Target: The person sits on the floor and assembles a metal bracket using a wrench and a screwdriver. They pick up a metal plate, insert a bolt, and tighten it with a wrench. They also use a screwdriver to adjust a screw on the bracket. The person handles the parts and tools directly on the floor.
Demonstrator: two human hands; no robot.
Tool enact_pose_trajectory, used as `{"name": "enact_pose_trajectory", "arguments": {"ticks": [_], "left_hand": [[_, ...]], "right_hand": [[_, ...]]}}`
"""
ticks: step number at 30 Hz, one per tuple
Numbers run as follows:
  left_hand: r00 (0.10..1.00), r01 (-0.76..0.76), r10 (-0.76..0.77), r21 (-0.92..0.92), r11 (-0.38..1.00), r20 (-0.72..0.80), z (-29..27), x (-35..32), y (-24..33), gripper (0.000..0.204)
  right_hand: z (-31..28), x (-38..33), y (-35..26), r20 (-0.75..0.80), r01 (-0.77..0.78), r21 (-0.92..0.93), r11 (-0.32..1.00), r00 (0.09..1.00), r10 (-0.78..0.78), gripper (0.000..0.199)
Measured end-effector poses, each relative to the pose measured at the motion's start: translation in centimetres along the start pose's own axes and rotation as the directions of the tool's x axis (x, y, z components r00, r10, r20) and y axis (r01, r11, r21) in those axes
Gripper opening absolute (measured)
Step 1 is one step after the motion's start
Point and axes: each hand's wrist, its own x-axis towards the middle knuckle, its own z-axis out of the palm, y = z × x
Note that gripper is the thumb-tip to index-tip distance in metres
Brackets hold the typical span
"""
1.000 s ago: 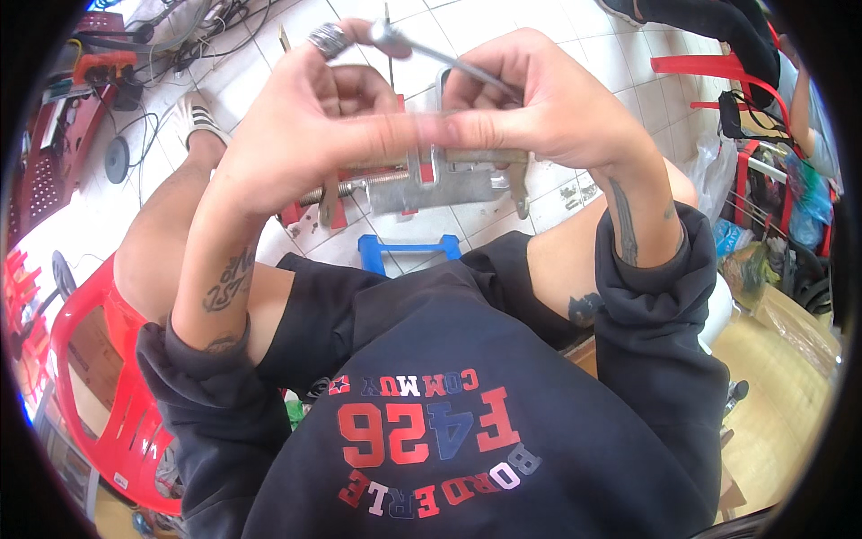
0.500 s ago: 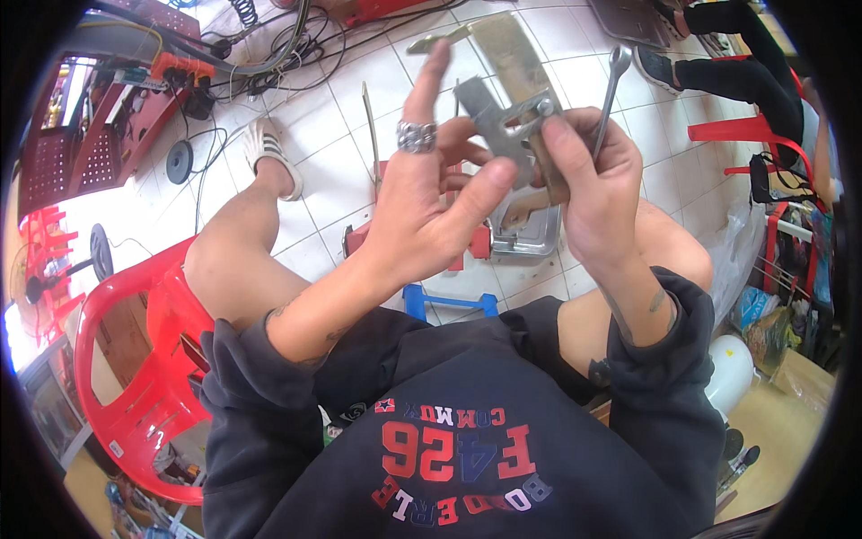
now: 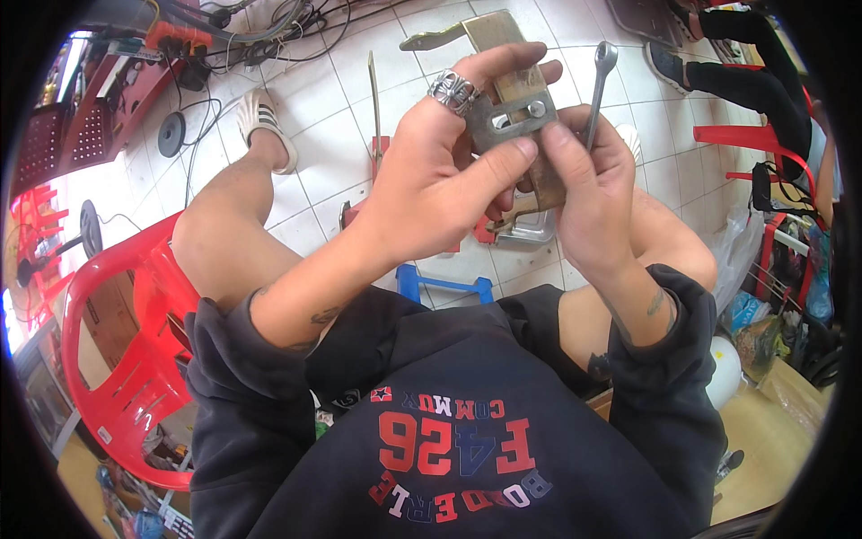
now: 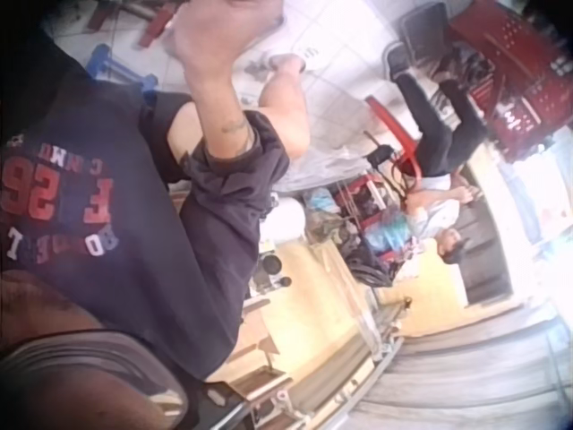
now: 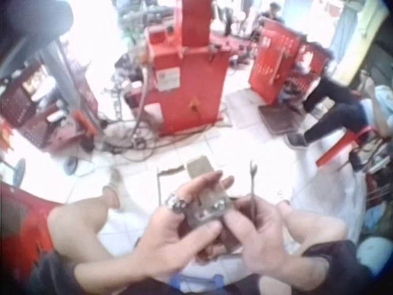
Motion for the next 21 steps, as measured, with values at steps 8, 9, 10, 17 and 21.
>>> {"name": "enact_pose_trajectory", "arguments": {"ticks": [8, 9, 10, 17, 21], "left_hand": [[0.996, -0.007, 0.011, 0.038, 0.999, -0.089, -1.2, 0.4, -0.9, 0.062], [0.996, -0.011, 0.015, 0.040, 0.999, -0.090, -1.1, 0.2, -1.3, 0.062], [0.995, -0.016, 0.020, 0.048, 0.999, -0.094, -1.1, 0.2, -1.5, 0.063], [0.986, 0.088, -0.069, 0.116, 0.989, -0.152, -0.6, -0.1, -0.5, 0.058], [0.992, 0.048, -0.027, 0.175, 0.983, -0.119, -0.7, 0.1, -1.3, 0.057]], "right_hand": [[-0.9, 1.5, -0.8, 0.018, -0.096, -0.250, 0.963, 0.994, 0.104, 0.025], [-1.6, 1.7, -0.6, 0.046, -0.122, -0.272, 0.955, 0.989, 0.140, 0.023], [-1.9, 2.1, -0.4, 0.078, -0.144, -0.288, 0.947, 0.982, 0.173, 0.021], [-2.1, 2.5, -2.0, 0.080, -0.139, -0.287, 0.948, 0.982, 0.169, 0.028], [-3.6, 3.2, -1.3, 0.027, 0.034, -0.330, 0.943, 0.999, -0.027, 0.032]]}}
